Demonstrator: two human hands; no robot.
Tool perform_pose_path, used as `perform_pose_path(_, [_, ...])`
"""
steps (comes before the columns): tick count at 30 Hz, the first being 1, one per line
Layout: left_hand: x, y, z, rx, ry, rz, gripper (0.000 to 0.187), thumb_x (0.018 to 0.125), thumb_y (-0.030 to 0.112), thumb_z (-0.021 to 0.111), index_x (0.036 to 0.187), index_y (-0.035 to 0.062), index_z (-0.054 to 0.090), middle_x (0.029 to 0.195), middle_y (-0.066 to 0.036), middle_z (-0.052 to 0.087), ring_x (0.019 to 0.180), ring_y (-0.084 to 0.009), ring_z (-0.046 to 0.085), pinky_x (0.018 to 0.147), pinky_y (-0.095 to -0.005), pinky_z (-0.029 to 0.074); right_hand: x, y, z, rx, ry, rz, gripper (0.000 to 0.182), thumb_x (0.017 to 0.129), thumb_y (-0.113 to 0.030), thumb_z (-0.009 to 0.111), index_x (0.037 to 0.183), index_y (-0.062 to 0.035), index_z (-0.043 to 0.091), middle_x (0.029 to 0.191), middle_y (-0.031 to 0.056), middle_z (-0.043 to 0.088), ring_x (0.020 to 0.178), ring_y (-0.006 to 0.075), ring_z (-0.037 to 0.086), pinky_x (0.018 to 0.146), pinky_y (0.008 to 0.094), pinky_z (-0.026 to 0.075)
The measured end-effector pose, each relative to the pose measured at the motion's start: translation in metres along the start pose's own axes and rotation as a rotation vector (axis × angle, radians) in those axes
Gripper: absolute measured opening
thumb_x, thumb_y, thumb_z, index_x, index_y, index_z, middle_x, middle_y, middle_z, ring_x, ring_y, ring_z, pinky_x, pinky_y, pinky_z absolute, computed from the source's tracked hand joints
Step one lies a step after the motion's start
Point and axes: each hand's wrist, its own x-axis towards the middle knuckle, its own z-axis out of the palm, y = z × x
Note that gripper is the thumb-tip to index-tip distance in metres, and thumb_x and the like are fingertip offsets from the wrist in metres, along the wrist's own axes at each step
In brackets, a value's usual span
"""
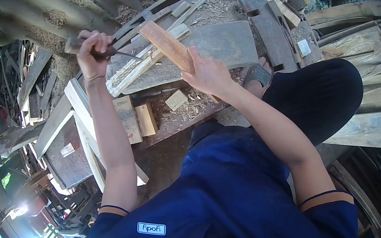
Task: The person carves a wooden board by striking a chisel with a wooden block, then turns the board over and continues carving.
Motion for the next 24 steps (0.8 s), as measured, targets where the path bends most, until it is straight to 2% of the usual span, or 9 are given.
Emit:
perform_pose_path(1, [-0.002, 0.002, 0.001, 0.013, 0.06, 0.083, 0.017, 0.08, 0.0, 0.065, 0.077, 0.0092, 0.05, 0.061, -0.002, 0.047, 0.057, -0.0152, 0.048, 0.068, -0.0363, 0.049, -0.001, 0.001, 0.0, -0.01, -0.007, 0.006, 0.069, 0.085, -0.039, 0.065, 0.137, -0.0097, 0.032, 0.089, 0.0281, 0.069, 0.086, 0.0481, 0.068, 0.077, 0.0568, 0.054])
perform_pose_path(2, [-0.004, 0.004, 0.001, 0.015, 0.064, 0.076, 0.017, 0.08, 0.0, 0.065, 0.077, 0.0092, 0.05, 0.061, -0.002, 0.047, 0.057, -0.0152, 0.048, 0.068, -0.0363, 0.049, -0.002, 0.001, 0.0, -0.006, -0.014, 0.009, 0.069, 0.085, -0.039, 0.065, 0.137, -0.0097, 0.032, 0.089, 0.0281, 0.069, 0.086, 0.0481, 0.068, 0.077, 0.0568, 0.054])
perform_pose_path(4, [-0.009, 0.011, 0.0, -0.021, 0.252, 0.186, 0.018, 0.081, 0.0, 0.065, 0.078, 0.0093, 0.051, 0.061, -0.003, 0.047, 0.056, -0.0151, 0.048, 0.065, -0.0361, 0.048, -0.002, 0.0, 0.0, 0.025, -0.024, 0.012, 0.069, 0.085, -0.04, 0.065, 0.138, -0.01, 0.032, 0.09, 0.0284, 0.069, 0.087, 0.0479, 0.068, 0.078, 0.0565, 0.054])
perform_pose_path(8, [-0.015, 0.006, 0.006, 0.064, 0.366, 0.268, 0.019, 0.082, 0.0, 0.066, 0.078, 0.008, 0.049, 0.06, -0.004, 0.049, 0.054, -0.0142, 0.048, 0.059, -0.0336, 0.046, 0.0, 0.006, 0.008, 0.02, 0.007, -0.035, 0.069, 0.088, -0.039, 0.063, 0.139, -0.0074, 0.03, 0.091, 0.0293, 0.068, 0.084, 0.049, 0.067, 0.075, 0.0559, 0.053])
perform_pose_path(11, [-0.016, -0.002, 0.014, 0.061, 0.393, 0.291, 0.019, 0.082, 0.0, 0.067, 0.076, 0.0067, 0.05, 0.06, -0.004, 0.049, 0.053, -0.0141, 0.048, 0.056, -0.0321, 0.046, -0.001, 0.007, 0.007, 0.006, -0.001, -0.028, 0.067, 0.088, -0.039, 0.063, 0.138, -0.0073, 0.03, 0.093, 0.0295, 0.068, 0.085, 0.049, 0.066, 0.076, 0.0561, 0.053])
perform_pose_path(13, [-0.016, -0.006, 0.015, 0.062, 0.409, 0.306, 0.019, 0.082, 0.001, 0.067, 0.075, 0.0061, 0.05, 0.06, -0.004, 0.049, 0.053, -0.0141, 0.048, 0.054, -0.0314, 0.045, 0.0, 0.007, 0.008, 0.033, 0.012, -0.009, 0.072, 0.084, -0.041, 0.067, 0.14, -0.0094, 0.033, 0.09, 0.0291, 0.069, 0.086, 0.0488, 0.067, 0.079, 0.057, 0.053])
perform_pose_path(24, [-0.008, -0.022, 0.022, 0.111, 0.406, 0.296, 0.015, 0.082, -0.002, 0.066, 0.074, 0.0026, 0.054, 0.058, -0.005, 0.051, 0.05, -0.0134, 0.049, 0.051, -0.0292, 0.045, 0.0, 0.006, 0.007, 0.043, 0.017, -0.02, 0.072, 0.084, -0.039, 0.067, 0.139, -0.0083, 0.034, 0.088, 0.0276, 0.069, 0.084, 0.0482, 0.068, 0.077, 0.0565, 0.054])
